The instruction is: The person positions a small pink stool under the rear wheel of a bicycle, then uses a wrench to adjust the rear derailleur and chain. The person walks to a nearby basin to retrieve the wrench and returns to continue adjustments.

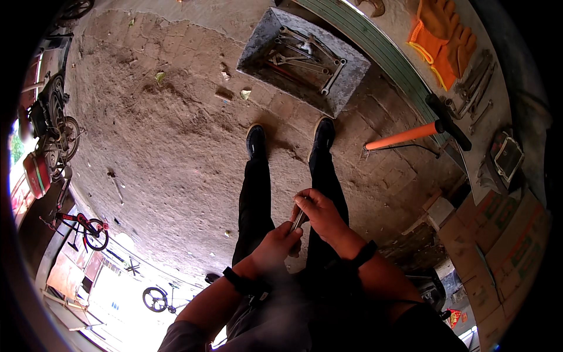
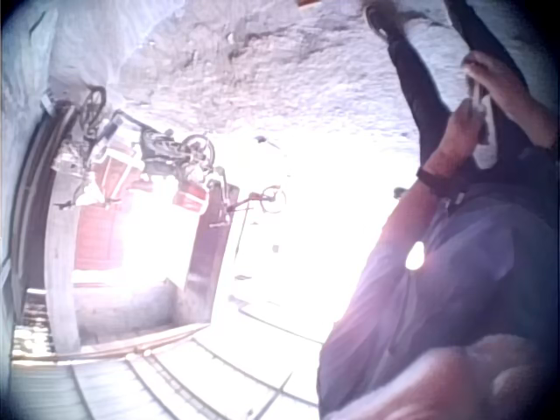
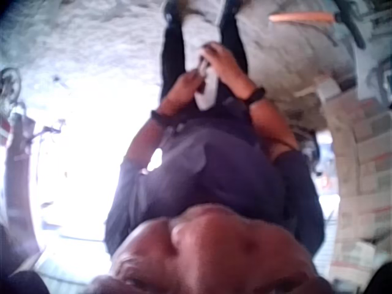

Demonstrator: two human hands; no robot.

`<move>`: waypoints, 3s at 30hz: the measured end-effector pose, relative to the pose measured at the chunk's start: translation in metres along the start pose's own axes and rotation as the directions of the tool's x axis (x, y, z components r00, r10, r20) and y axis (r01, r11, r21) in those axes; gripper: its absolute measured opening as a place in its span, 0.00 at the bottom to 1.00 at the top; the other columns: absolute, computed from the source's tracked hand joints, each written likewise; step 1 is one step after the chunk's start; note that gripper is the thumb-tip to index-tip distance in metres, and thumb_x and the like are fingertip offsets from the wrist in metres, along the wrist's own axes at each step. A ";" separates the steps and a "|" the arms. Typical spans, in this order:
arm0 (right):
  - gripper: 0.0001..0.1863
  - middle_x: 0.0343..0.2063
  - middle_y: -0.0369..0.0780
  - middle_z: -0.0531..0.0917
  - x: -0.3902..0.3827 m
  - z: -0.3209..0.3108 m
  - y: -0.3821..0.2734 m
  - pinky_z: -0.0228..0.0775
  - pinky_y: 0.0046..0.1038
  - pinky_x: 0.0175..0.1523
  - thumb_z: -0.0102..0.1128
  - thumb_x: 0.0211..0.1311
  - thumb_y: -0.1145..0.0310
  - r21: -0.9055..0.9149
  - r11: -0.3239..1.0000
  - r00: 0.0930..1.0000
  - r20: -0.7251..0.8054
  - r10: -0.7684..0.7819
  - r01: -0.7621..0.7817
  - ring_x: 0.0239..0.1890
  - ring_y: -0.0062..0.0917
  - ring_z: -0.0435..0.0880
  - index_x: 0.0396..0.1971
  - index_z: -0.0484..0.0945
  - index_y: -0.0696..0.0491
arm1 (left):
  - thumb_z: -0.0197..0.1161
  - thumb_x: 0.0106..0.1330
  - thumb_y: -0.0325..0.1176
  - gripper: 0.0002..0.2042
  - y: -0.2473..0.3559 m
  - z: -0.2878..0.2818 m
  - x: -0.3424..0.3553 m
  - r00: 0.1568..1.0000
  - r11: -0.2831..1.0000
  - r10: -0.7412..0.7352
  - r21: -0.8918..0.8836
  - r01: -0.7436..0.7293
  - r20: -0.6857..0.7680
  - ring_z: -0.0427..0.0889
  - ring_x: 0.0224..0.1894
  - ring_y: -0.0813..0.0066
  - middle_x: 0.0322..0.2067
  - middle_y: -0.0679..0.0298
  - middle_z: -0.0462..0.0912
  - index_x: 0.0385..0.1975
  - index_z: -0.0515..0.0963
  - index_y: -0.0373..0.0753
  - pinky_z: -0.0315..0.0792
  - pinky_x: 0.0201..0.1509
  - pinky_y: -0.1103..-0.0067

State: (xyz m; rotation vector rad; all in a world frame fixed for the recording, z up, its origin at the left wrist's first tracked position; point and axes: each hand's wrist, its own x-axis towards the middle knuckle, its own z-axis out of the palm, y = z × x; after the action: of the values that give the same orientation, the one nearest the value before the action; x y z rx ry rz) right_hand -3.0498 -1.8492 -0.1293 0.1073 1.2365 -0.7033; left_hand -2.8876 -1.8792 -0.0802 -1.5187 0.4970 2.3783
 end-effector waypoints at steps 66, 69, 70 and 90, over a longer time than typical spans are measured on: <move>0.22 0.10 0.31 0.65 0.247 1.038 -0.009 0.50 0.24 0.17 0.52 0.62 0.49 -0.979 -0.092 0.973 0.166 0.160 0.183 0.09 0.18 0.60 0.16 0.69 0.49 | 0.52 0.73 0.39 0.17 -0.335 -0.585 -0.455 0.644 0.031 -0.372 -0.702 -0.711 -0.668 0.83 0.36 0.68 0.41 0.53 0.83 0.49 0.72 0.30 0.76 0.37 0.76; 0.22 0.11 0.31 0.66 0.281 1.138 0.066 0.51 0.23 0.18 0.51 0.63 0.49 -0.964 -0.114 0.952 0.211 0.220 0.240 0.11 0.18 0.62 0.17 0.70 0.50 | 0.53 0.72 0.38 0.17 -0.371 -0.663 -0.469 0.666 -0.025 -0.374 -0.710 -0.703 -0.646 0.83 0.36 0.67 0.40 0.53 0.83 0.49 0.73 0.29 0.76 0.36 0.75; 0.22 0.11 0.31 0.67 0.286 1.172 0.095 0.52 0.23 0.18 0.51 0.63 0.49 -0.957 -0.147 0.950 0.211 0.230 0.249 0.11 0.18 0.63 0.17 0.71 0.51 | 0.53 0.72 0.39 0.18 -0.386 -0.693 -0.476 0.669 -0.020 -0.381 -0.717 -0.696 -0.639 0.84 0.36 0.68 0.40 0.53 0.83 0.50 0.73 0.29 0.76 0.36 0.75; 0.23 0.14 0.31 0.67 0.462 1.825 0.369 0.52 0.21 0.18 0.48 0.67 0.49 -0.970 0.042 0.812 0.224 0.539 0.240 0.12 0.17 0.61 0.24 0.74 0.55 | 0.53 0.71 0.38 0.17 -0.495 -1.385 -0.809 0.463 0.136 -0.447 -0.570 -0.810 -0.765 0.84 0.36 0.69 0.39 0.55 0.83 0.49 0.74 0.30 0.76 0.35 0.77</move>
State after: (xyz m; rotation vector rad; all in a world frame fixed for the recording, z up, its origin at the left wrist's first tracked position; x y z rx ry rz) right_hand -1.2728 -2.5620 -0.0057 -1.1261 0.8243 0.5385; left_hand -1.2235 -2.0608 0.0482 -3.5789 -1.2859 1.5973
